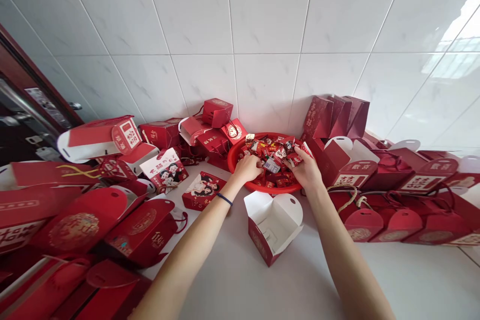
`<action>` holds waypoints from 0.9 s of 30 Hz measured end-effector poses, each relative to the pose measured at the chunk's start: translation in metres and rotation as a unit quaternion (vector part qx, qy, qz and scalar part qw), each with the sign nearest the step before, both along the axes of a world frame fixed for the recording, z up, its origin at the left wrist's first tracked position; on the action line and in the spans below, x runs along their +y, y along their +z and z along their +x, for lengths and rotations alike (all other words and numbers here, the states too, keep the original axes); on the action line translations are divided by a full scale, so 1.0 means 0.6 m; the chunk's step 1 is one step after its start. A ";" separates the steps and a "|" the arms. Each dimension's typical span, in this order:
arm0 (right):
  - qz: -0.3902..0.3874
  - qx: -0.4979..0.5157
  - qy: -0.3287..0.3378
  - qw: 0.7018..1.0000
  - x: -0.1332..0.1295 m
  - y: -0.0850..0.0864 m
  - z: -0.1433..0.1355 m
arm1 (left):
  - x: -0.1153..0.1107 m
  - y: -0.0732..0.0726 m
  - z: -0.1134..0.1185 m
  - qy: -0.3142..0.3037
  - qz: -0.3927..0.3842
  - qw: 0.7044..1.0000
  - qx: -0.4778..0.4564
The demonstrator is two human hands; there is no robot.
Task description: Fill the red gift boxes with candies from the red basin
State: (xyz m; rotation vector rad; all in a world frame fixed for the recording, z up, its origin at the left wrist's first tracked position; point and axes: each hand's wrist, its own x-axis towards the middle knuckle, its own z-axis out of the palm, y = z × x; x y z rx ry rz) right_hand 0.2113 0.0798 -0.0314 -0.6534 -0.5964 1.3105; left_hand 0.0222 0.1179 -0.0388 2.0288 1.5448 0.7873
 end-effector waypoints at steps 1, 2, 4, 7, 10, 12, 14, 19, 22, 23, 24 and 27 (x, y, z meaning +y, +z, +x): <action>0.002 -0.001 0.003 1.000 -0.006 0.006 -0.001 | 0.001 0.001 -0.002 0.001 0.009 0.999 -0.034; 0.005 0.000 0.005 1.000 -0.012 0.013 -0.001 | 0.000 0.002 -0.005 0.000 0.017 0.997 -0.072; 0.012 -0.001 0.005 1.000 -0.028 0.030 0.001 | -0.006 0.005 -0.008 -0.006 0.032 0.988 -0.153; 0.022 -0.024 0.005 0.999 -0.059 0.057 0.008 | -0.033 0.013 -0.010 -0.030 0.047 0.968 -0.246; 0.035 -0.083 0.039 0.995 -0.094 0.078 0.018 | -0.077 0.027 -0.009 -0.063 0.053 0.941 -0.329; 0.048 -0.125 0.079 0.988 -0.115 0.085 0.024 | -0.107 0.040 -0.006 -0.073 0.067 0.919 -0.381; 0.058 -0.149 0.115 0.980 -0.132 0.087 0.027 | -0.133 0.052 -0.001 -0.066 0.091 0.906 -0.409; 0.069 -0.155 0.147 0.974 -0.147 0.078 0.017 | -0.175 0.057 0.020 -0.049 0.102 0.890 -0.442; 0.073 -0.152 0.140 0.976 -0.144 0.070 0.005 | -0.187 0.049 0.032 -0.043 0.099 0.884 -0.454; 0.073 -0.146 0.134 0.977 -0.143 0.067 0.001 | -0.189 0.048 0.035 -0.043 0.097 0.884 -0.455; 0.071 -0.140 0.126 0.980 -0.142 0.065 -0.003 | -0.190 0.048 0.036 -0.045 0.093 0.884 -0.456; 0.060 -0.121 0.107 0.985 -0.138 0.062 -0.013 | -0.188 0.051 0.035 -0.048 0.049 0.875 -0.479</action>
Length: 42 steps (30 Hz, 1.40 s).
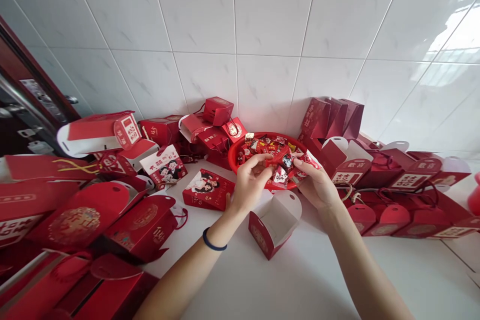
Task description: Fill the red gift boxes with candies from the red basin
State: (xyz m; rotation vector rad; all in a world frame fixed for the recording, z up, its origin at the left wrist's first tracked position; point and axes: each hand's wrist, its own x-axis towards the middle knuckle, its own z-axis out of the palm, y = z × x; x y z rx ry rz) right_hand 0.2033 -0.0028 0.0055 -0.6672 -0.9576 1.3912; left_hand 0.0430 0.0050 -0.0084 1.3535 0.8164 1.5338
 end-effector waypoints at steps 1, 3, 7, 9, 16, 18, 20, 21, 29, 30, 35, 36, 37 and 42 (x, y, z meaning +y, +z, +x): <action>-0.004 0.003 -0.004 1.000 0.001 0.000 -0.003 | 0.002 0.001 -0.002 -0.012 -0.017 1.000 -0.013; -0.008 0.002 -0.007 1.000 0.004 0.002 -0.007 | 0.005 0.003 -0.006 -0.034 -0.042 0.998 -0.036; -0.015 0.018 -0.030 0.999 0.010 0.009 -0.006 | 0.006 0.007 -0.012 -0.042 -0.052 0.995 -0.070; -0.021 0.025 -0.055 0.998 0.012 0.011 0.002 | 0.005 0.012 -0.014 -0.034 -0.056 0.994 -0.089; 0.087 -0.204 -0.116 0.968 0.002 0.009 0.019 | 0.003 0.015 -0.013 -0.016 -0.071 0.993 -0.090; 0.126 -0.258 -0.106 0.952 -0.006 0.012 0.009 | 0.003 0.010 -0.012 -0.009 -0.061 0.996 -0.063; 0.154 -0.274 -0.093 0.945 -0.014 0.015 -0.001 | 0.001 0.006 -0.011 0.000 -0.041 0.999 -0.026; 0.161 -0.276 -0.089 0.943 -0.017 0.016 -0.006 | -0.001 0.005 -0.011 0.005 -0.031 0.999 -0.011; 0.144 -0.240 -0.063 0.958 -0.018 0.006 -0.015 | -0.006 0.009 -0.013 0.025 0.002 0.999 -0.032; 0.144 -0.235 -0.064 0.959 -0.017 0.005 -0.016 | -0.006 0.009 -0.014 0.024 0.002 0.999 -0.028; 0.151 -0.276 -0.064 0.947 -0.019 0.008 -0.014 | -0.008 0.016 -0.020 -0.015 -0.014 1.000 0.020; 0.154 -0.286 -0.065 0.943 -0.019 0.009 -0.012 | -0.008 0.019 -0.021 -0.028 -0.022 0.999 0.026; 0.157 -0.294 -0.065 0.940 -0.019 0.011 -0.011 | -0.008 0.021 -0.022 -0.041 -0.033 0.998 0.027; 0.157 -0.310 -0.052 0.936 -0.023 0.019 -0.004 | -0.004 0.026 -0.026 -0.060 -0.075 0.995 -0.025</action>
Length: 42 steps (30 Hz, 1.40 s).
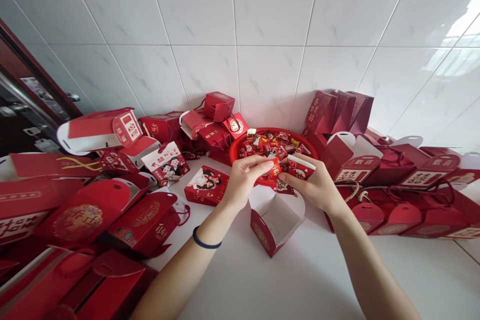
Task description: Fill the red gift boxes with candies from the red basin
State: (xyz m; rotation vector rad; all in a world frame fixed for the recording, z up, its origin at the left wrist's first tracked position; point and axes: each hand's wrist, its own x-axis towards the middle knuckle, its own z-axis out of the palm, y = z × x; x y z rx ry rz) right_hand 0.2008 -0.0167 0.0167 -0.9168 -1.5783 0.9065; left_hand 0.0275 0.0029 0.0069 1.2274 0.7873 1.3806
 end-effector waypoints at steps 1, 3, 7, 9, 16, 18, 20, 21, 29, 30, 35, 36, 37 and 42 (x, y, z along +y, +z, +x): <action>-0.002 -0.003 0.003 1.000 -0.001 0.001 0.000 | 0.000 0.000 -0.001 0.002 -0.004 1.000 -0.005; -0.006 -0.008 0.005 1.000 -0.003 0.002 0.000 | 0.000 0.000 -0.001 0.005 -0.008 1.000 -0.011; -0.001 -0.012 0.009 1.000 -0.005 0.000 -0.002 | -0.003 0.000 0.001 0.029 -0.012 0.999 -0.041; 0.002 -0.017 0.009 1.000 -0.005 -0.001 -0.003 | -0.003 0.000 0.003 0.044 -0.026 0.997 -0.060; -0.008 -0.010 0.024 1.000 -0.004 0.001 -0.001 | -0.001 -0.007 0.008 0.065 -0.013 0.996 -0.053; -0.013 -0.015 0.022 1.000 -0.005 0.003 0.003 | 0.001 -0.008 0.004 0.069 -0.002 0.997 -0.034; -0.020 -0.032 0.020 0.999 -0.005 0.008 0.011 | 0.003 -0.004 -0.006 0.059 0.009 0.998 0.011; -0.022 -0.039 0.015 0.999 -0.005 0.010 0.018 | 0.004 -0.001 -0.013 0.043 0.015 0.998 0.048; -0.011 -0.020 -0.076 0.997 -0.004 0.026 0.061 | 0.004 0.006 -0.044 -0.156 0.069 0.882 0.438; -0.012 -0.024 -0.077 0.997 -0.005 0.026 0.062 | 0.004 0.004 -0.043 -0.163 0.074 0.869 0.461; -0.045 -0.022 -0.031 0.998 -0.004 0.022 0.053 | 0.008 0.000 -0.044 -0.136 0.081 0.887 0.434; -0.052 -0.009 -0.016 0.998 -0.004 0.020 0.050 | 0.007 0.002 -0.044 -0.144 0.073 0.904 0.396; -0.058 0.011 -0.002 0.998 -0.003 0.017 0.046 | 0.006 0.004 -0.042 -0.162 0.062 0.921 0.350; -0.090 0.119 0.043 0.988 0.001 0.002 0.022 | -0.007 0.012 -0.020 -0.227 0.022 0.946 0.229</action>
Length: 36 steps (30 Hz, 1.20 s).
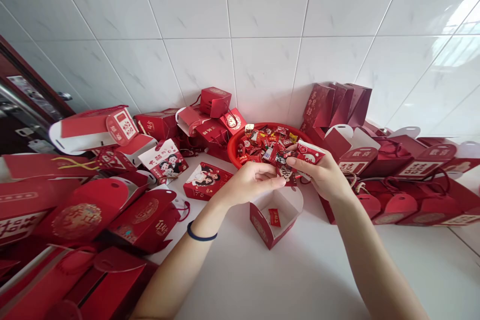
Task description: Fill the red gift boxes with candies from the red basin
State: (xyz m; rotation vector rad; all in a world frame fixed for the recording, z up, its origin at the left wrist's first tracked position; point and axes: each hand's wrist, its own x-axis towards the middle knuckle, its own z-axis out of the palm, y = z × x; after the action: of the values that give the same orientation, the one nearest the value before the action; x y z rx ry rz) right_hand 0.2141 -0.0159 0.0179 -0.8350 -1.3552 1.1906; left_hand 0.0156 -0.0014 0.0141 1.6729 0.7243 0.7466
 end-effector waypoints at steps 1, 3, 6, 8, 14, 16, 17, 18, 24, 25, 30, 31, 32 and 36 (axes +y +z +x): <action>0.001 0.006 -0.002 1.000 0.000 -0.001 -0.002 | -0.001 0.001 0.003 0.015 0.003 1.000 -0.004; 0.009 0.015 -0.023 1.000 0.000 -0.001 -0.001 | -0.001 0.002 0.002 0.048 0.015 0.999 0.006; 0.001 0.010 -0.069 0.998 -0.003 0.009 0.012 | 0.002 0.004 -0.012 0.042 0.055 0.993 0.092; -0.009 -0.002 -0.088 0.996 -0.005 0.017 0.023 | 0.002 0.005 -0.020 0.008 0.086 0.981 0.171; 0.002 -0.055 -0.106 0.993 -0.007 0.020 0.039 | -0.004 0.003 -0.018 -0.066 0.134 0.946 0.288; 0.016 -0.090 -0.088 0.992 -0.007 0.019 0.041 | -0.002 0.002 -0.019 -0.034 0.146 0.952 0.266; 0.022 -0.107 -0.075 0.991 -0.008 0.019 0.041 | 0.000 0.001 -0.020 -0.010 0.142 0.960 0.241; 0.027 -0.124 -0.060 0.990 -0.009 0.020 0.040 | 0.001 0.001 -0.022 0.017 0.133 0.969 0.208; 0.033 -0.172 0.010 0.984 -0.013 0.023 0.031 | 0.001 0.003 -0.013 0.050 0.062 0.996 0.027; 0.032 -0.169 0.017 0.985 -0.013 0.022 0.029 | 0.000 0.003 -0.010 0.052 0.059 0.997 0.015; 0.022 -0.138 0.021 0.990 -0.012 0.021 0.027 | 0.001 0.004 -0.005 0.103 0.091 0.990 0.015; 0.024 -0.139 0.014 0.990 -0.013 0.023 0.027 | 0.001 0.004 -0.008 0.103 0.097 0.990 0.026; 0.030 -0.146 0.006 0.989 -0.014 0.026 0.029 | 0.000 0.004 -0.013 0.097 0.106 0.989 0.046; 0.053 -0.228 0.035 0.972 -0.018 0.034 0.030 | -0.003 0.006 -0.038 0.079 0.194 0.951 0.226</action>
State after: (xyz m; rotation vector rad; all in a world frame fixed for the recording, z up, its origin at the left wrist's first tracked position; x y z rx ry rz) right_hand 0.2318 -0.0265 0.0382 -1.0310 -1.8170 1.0033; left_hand -0.0072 -0.0034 0.0175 2.2025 1.0939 0.6500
